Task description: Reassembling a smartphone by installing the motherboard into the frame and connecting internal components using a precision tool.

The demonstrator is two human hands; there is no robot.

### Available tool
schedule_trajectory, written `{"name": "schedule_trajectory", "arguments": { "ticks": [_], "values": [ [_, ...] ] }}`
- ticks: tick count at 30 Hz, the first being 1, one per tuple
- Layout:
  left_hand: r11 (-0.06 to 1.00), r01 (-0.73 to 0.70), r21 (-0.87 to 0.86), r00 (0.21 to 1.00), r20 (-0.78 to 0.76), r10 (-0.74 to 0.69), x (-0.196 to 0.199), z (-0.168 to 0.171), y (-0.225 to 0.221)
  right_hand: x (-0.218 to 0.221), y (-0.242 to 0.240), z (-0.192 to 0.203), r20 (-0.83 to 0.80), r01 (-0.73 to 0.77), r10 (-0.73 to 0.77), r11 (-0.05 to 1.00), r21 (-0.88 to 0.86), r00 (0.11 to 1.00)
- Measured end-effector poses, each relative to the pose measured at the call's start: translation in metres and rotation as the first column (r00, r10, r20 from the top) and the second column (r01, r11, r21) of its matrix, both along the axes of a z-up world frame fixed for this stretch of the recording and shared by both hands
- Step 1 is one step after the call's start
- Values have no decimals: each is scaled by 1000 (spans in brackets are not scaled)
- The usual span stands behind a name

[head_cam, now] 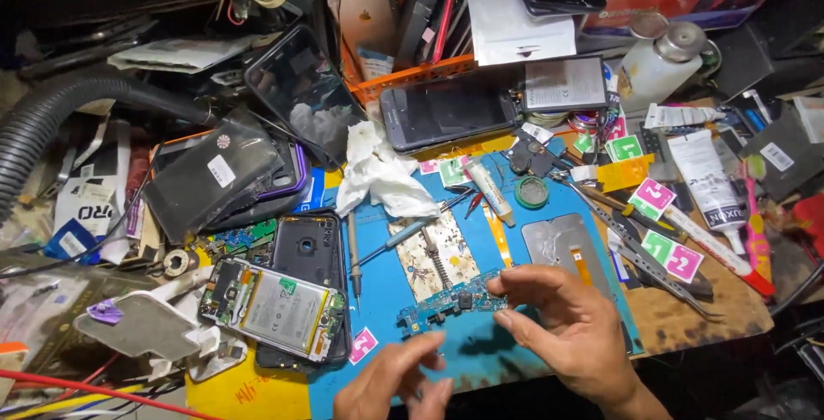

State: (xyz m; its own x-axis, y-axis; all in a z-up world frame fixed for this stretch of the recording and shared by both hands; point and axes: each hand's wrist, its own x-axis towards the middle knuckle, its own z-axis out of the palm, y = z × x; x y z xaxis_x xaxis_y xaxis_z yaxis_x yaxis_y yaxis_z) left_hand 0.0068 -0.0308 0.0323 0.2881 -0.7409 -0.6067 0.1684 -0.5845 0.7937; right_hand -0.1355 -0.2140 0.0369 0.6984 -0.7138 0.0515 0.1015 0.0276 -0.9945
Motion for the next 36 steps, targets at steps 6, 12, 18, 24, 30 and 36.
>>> {"name": "schedule_trajectory", "arguments": {
  "ticks": [6, 12, 18, 24, 30, 36],
  "values": [
    [808, 197, -555, 709, 650, 274, 9, 40, -35, 1, 3, 4, 8, -63, 63, 998, 2, 998],
    [895, 8, -446, 836, 495, 239, 11, 36, -44, -1, 1, 10, -51, -72, 72, 997, 9, 996],
    [917, -275, -291, 961, -65, 267, 12, 48, -49, 1, 0, 14, -73, -137, 129, 983, -125, 989],
    [903, -278, -329, 958, -164, 236, 14, 43, -48, -3, 3, 4, -123, -109, 104, 994, -33, 987],
    [893, -264, -365, 962, -165, 217, 15, 41, -43, -1, 3, 3, -178, -79, 55, 989, -128, 982],
    [898, -263, -352, 960, -191, 206, 19, 40, -36, 7, 7, 18, -178, -117, 38, 879, -462, 983]
  ]
}}
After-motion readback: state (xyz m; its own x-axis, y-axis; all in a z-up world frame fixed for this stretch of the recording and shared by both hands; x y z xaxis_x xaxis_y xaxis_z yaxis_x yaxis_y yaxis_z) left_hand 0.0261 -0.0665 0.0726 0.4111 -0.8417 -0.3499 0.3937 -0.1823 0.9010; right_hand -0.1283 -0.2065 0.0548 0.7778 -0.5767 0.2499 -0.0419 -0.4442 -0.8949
